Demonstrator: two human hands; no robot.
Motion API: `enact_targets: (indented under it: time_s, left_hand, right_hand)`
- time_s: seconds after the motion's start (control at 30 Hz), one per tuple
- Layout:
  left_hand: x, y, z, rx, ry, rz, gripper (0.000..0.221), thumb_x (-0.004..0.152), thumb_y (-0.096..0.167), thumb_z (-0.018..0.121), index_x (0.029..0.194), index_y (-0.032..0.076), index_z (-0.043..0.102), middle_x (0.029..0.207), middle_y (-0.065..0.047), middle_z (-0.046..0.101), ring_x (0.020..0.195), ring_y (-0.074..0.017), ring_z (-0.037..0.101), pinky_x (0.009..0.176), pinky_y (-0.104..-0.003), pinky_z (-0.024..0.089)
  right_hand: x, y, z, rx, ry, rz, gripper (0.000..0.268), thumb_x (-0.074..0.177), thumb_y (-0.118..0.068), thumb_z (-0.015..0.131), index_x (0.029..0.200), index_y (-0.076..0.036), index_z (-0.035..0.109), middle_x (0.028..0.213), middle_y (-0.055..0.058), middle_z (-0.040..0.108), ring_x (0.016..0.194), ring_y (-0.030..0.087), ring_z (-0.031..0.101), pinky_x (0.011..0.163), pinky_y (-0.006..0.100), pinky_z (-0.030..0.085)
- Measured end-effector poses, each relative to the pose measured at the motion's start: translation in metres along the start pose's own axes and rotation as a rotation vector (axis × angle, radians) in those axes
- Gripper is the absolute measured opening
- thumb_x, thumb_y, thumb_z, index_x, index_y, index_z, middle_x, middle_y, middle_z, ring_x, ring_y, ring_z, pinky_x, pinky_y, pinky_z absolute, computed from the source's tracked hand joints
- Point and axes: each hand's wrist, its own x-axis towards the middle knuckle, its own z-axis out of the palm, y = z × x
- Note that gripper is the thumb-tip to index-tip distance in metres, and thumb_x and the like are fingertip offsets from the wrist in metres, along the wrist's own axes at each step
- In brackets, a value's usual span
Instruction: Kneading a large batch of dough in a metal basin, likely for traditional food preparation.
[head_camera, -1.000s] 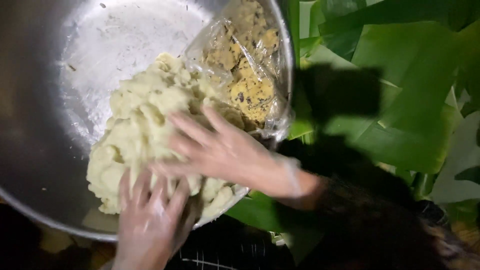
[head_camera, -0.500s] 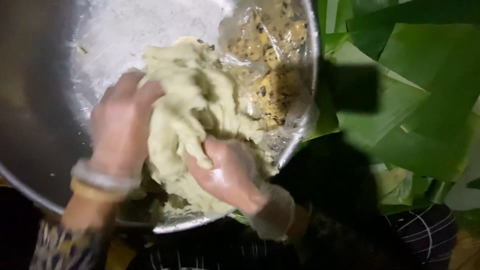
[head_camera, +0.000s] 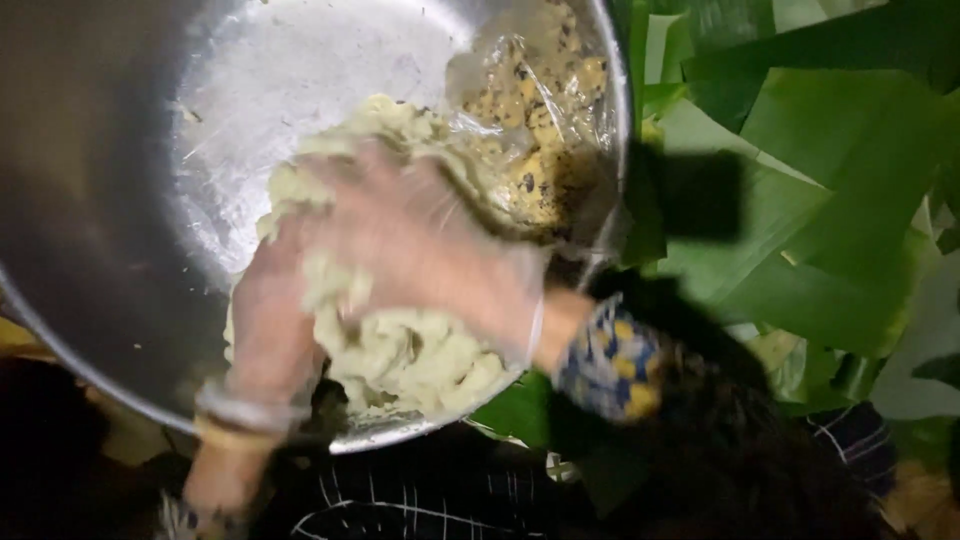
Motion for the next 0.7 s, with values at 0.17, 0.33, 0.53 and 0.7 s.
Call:
enact_targets:
  time_s: [0.17, 0.33, 0.53, 0.7]
  left_hand:
    - [-0.054, 0.033, -0.007, -0.434, 0.368, 0.261, 0.076, 0.087, -0.012, 0.053, 0.156, 0.008, 0.029, 0.163, -0.029, 0.019, 0.149, -0.0500, 0.040, 0.123, -0.060, 0.048]
    - [-0.017, 0.031, 0.001, 0.008, 0.257, 0.194, 0.090, 0.067, 0.025, 0.075, 0.149, 0.020, 0.040, 0.153, -0.033, 0.035, 0.140, -0.0546, 0.037, 0.107, -0.079, 0.033]
    - [0.093, 0.053, -0.062, -0.213, -0.400, -0.103, 0.124, 0.053, 0.022, 0.077, 0.162, 0.034, 0.020, 0.167, -0.017, -0.009, 0.138, -0.0502, 0.019, 0.082, -0.068, 0.039]
    - [0.135, 0.048, -0.052, 0.088, -0.612, -0.251, 0.108, 0.073, -0.005, 0.054, 0.159, 0.053, 0.029, 0.111, -0.015, 0.072, 0.070, -0.0289, 0.062, 0.058, -0.036, 0.053]
  right_hand:
    - [-0.013, 0.030, 0.037, 0.521, -0.078, 0.444, 0.063, 0.095, -0.058, 0.053, 0.143, -0.019, 0.056, 0.092, 0.002, 0.057, 0.063, 0.014, 0.051, 0.055, 0.030, 0.050]
    - [-0.056, -0.009, 0.012, 0.924, -0.080, 0.792, 0.022, 0.099, -0.031, 0.061, 0.110, -0.013, 0.067, 0.068, -0.002, 0.061, 0.051, 0.010, 0.056, 0.049, 0.025, 0.049]
    - [-0.099, -0.059, 0.066, 0.977, 0.053, 0.884, 0.027, 0.101, -0.022, 0.056, 0.079, -0.014, 0.068, 0.051, -0.004, 0.056, 0.037, 0.007, 0.053, 0.035, 0.020, 0.047]
    - [-0.102, -0.088, 0.046, 0.788, 0.595, 0.696, 0.044, 0.101, -0.019, 0.022, 0.064, -0.014, 0.046, 0.047, -0.002, 0.043, 0.036, 0.011, 0.042, 0.030, 0.029, 0.037]
